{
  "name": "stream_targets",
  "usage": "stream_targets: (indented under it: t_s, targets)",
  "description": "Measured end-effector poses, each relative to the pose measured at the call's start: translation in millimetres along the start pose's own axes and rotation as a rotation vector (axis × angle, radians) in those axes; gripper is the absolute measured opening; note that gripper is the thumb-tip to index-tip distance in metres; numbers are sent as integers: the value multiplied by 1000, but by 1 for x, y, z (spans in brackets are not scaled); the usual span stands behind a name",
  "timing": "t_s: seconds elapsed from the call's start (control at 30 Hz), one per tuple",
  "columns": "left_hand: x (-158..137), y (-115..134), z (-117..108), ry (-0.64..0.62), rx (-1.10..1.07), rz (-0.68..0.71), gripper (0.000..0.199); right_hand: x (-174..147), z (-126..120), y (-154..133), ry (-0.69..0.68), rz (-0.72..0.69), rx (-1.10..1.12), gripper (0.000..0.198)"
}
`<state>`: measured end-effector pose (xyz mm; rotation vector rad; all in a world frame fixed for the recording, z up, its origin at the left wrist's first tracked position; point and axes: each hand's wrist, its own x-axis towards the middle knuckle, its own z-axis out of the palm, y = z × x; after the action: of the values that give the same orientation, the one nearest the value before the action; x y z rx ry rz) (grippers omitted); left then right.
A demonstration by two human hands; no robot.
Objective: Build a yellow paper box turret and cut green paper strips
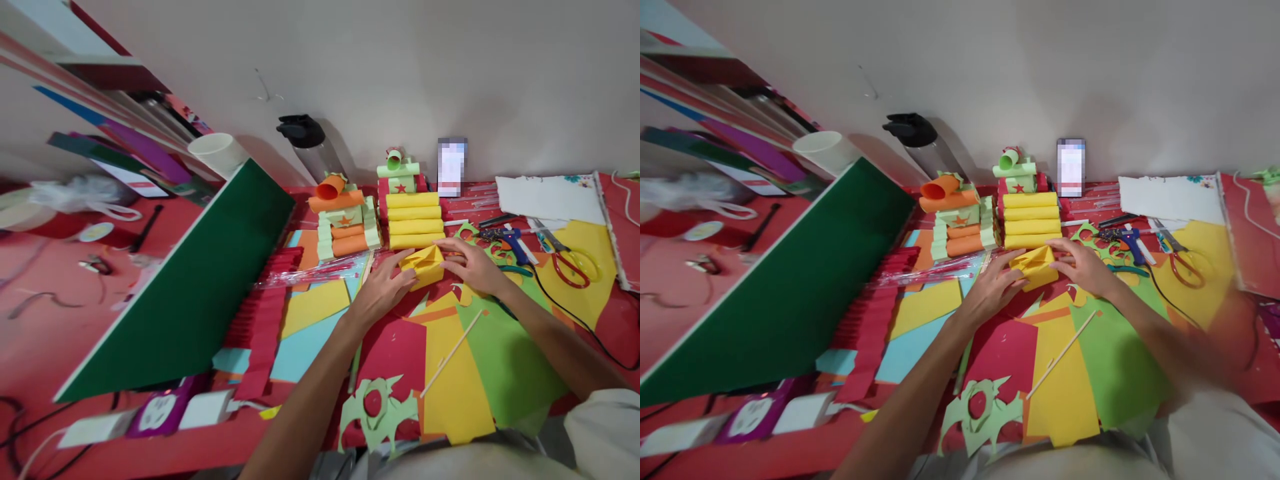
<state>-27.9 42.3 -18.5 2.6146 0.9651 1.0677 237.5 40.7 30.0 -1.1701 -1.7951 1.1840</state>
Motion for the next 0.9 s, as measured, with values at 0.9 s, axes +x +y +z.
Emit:
stream_targets:
  t_s: [0.9]
  targets:
    - [-1, -1, -2, -30, -132, -109, 32, 1, -5, -7, -84, -182, -441, 36]
